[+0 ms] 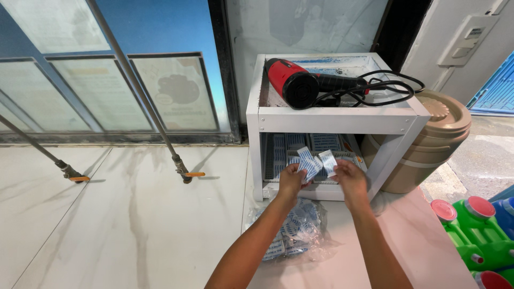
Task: The person removes small blue and white packets from a plastic bag and places them into a white storage cabinet with multiple compartments. The person handles the packets one by one, arranging them neatly in the cabinet.
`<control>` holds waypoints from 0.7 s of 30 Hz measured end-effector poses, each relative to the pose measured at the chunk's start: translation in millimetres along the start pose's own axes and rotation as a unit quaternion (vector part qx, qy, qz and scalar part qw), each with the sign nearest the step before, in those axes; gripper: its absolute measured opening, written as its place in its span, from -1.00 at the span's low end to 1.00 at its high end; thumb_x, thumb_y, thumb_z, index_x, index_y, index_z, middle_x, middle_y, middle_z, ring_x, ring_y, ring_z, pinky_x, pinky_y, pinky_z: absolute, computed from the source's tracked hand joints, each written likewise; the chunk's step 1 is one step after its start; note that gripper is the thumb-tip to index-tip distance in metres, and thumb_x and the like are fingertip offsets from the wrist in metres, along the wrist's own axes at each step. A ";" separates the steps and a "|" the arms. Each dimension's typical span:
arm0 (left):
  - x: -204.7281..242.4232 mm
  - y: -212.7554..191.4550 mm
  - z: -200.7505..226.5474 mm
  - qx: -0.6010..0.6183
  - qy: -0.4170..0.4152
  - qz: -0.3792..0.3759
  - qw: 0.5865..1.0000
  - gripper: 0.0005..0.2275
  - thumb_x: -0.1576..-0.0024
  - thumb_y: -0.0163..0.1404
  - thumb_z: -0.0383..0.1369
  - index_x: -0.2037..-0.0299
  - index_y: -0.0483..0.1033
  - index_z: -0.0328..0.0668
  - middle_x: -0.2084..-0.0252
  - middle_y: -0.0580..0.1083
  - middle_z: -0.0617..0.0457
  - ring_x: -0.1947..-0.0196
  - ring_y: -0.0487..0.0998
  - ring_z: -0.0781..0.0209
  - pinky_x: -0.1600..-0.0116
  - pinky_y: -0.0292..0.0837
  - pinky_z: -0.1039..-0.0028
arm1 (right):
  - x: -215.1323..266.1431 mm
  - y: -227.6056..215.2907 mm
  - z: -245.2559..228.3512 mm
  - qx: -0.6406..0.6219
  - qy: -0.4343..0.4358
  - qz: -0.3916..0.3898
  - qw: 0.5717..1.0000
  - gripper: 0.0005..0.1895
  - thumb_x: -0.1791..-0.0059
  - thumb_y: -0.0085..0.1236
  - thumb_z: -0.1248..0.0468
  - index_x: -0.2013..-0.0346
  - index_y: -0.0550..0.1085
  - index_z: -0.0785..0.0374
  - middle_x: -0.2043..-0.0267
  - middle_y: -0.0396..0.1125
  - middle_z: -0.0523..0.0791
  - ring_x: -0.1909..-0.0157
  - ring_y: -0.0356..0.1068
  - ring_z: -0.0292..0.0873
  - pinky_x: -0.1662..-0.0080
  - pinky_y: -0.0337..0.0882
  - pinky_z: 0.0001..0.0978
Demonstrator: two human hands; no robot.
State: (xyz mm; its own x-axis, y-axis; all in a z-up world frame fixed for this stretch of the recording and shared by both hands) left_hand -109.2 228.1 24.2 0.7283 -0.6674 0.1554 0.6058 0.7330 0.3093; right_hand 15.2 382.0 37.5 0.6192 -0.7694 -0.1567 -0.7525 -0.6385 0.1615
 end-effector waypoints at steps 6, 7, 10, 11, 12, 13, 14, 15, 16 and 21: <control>-4.5 6.7 -5.4 -0.179 0.118 -0.071 0.974 -0.86 -0.21 0.02 -0.52 0.05 0.54 -0.37 0.29 0.55 0.00 0.40 0.50 0.35 0.28 0.44 0.51 | -31.5 -1.2 21.1 0.078 0.132 -0.094 0.984 -0.68 -0.01 0.18 0.34 -0.07 0.52 0.23 0.19 0.40 -0.18 0.22 0.20 -0.30 0.18 0.21 -0.46; -5.2 8.5 -7.8 -0.187 0.130 -0.079 0.970 -0.85 -0.21 0.03 -0.53 0.05 0.54 -0.39 0.30 0.55 -0.02 0.41 0.48 0.34 0.30 0.42 0.50 | -35.3 -0.7 23.5 0.074 0.120 -0.097 0.985 -0.75 -0.02 0.17 0.33 -0.01 0.53 0.27 0.20 0.39 -0.17 0.22 0.22 -0.29 0.20 0.22 -0.45; -13.4 6.2 -15.4 -0.173 0.124 -0.058 0.975 -0.84 -0.21 0.03 -0.53 0.03 0.53 -0.36 0.29 0.56 0.02 0.39 0.50 0.36 0.28 0.42 0.52 | -48.8 -0.4 25.3 0.002 0.093 -0.075 0.993 -0.86 -0.04 0.14 0.33 0.12 0.51 0.29 0.24 0.38 -0.17 0.21 0.28 -0.30 0.21 0.24 -0.44; -15.9 3.1 -19.1 -0.140 0.110 -0.042 0.983 -0.83 -0.19 0.03 -0.54 0.02 0.53 -0.34 0.26 0.57 0.05 0.37 0.52 0.38 0.27 0.43 0.54 | -50.7 -3.8 25.4 -0.064 0.090 -0.041 0.993 -0.86 -0.02 0.14 0.36 0.13 0.49 0.22 0.23 0.38 -0.20 0.20 0.30 -0.32 0.21 0.24 -0.44; -20.4 1.4 -21.0 -0.107 0.098 -0.028 0.989 -0.81 -0.18 0.04 -0.55 0.01 0.52 -0.33 0.23 0.57 0.09 0.34 0.53 0.40 0.26 0.45 0.56 | -53.4 -7.7 24.3 -0.129 0.085 -0.007 0.988 -0.84 0.00 0.14 0.38 0.13 0.46 0.16 0.23 0.38 -0.22 0.19 0.32 -0.33 0.20 0.25 -0.44; -25.0 0.3 -22.7 -0.074 0.085 -0.013 0.994 -0.80 -0.17 0.04 -0.56 0.00 0.52 -0.31 0.21 0.57 0.12 0.32 0.55 0.42 0.24 0.47 0.59 | -53.9 -9.1 23.4 -0.151 0.079 -0.004 0.985 -0.87 -0.02 0.13 0.37 0.14 0.45 0.17 0.24 0.38 -0.20 0.21 0.32 -0.30 0.18 0.28 -0.41; -28.5 -0.7 -23.8 -0.048 0.085 0.011 0.995 -0.80 -0.18 0.03 -0.55 0.01 0.52 -0.31 0.20 0.58 0.10 0.32 0.54 0.41 0.26 0.46 0.58 | -51.3 -11.1 23.8 -0.173 0.074 -0.001 0.982 -0.90 -0.03 0.12 0.37 0.16 0.44 0.19 0.24 0.39 -0.17 0.23 0.32 -0.28 0.16 0.32 -0.38; -32.3 -0.5 -24.6 -0.022 0.084 0.034 0.996 -0.81 -0.18 0.02 -0.55 0.01 0.52 -0.32 0.20 0.59 0.08 0.33 0.54 0.39 0.27 0.46 0.57 | -49.0 -11.7 24.9 -0.195 0.070 0.002 0.978 -0.93 -0.05 0.11 0.36 0.17 0.44 0.21 0.24 0.39 -0.15 0.25 0.32 -0.25 0.14 0.36 -0.34; -33.8 0.7 -27.1 0.004 0.081 0.057 0.995 -0.81 -0.18 0.01 -0.54 0.01 0.53 -0.32 0.19 0.60 0.05 0.33 0.54 0.37 0.29 0.46 0.56 | -45.1 -12.6 29.2 -0.206 0.074 0.021 0.975 -0.92 -0.04 0.09 0.36 0.17 0.44 0.19 0.24 0.39 -0.18 0.23 0.34 -0.27 0.11 0.37 -0.36; -28.2 19.4 -37.1 0.023 0.034 0.010 0.999 -0.82 -0.19 0.00 -0.56 0.03 0.54 -0.37 0.17 0.57 0.00 0.29 0.58 0.34 0.19 0.58 0.54 | -45.8 -1.1 42.2 -0.235 0.057 0.034 0.970 -0.91 -0.06 0.10 0.38 0.15 0.44 0.19 0.25 0.38 -0.22 0.22 0.34 -0.28 0.04 0.41 -0.35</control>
State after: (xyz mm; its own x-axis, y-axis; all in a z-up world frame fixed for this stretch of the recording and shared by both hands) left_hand -106.1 266.0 -9.1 0.7617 -0.6404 0.0979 0.5760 0.7386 0.3502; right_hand -21.8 418.7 3.4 0.6130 -0.7896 -0.0262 -0.6235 -0.5039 0.5978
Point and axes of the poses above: each hand's wrist, its own x-axis away from the middle knuckle, its own y-axis out of the palm, z = x × y, the point moved 5 cm from there along -x, towards the middle knuckle
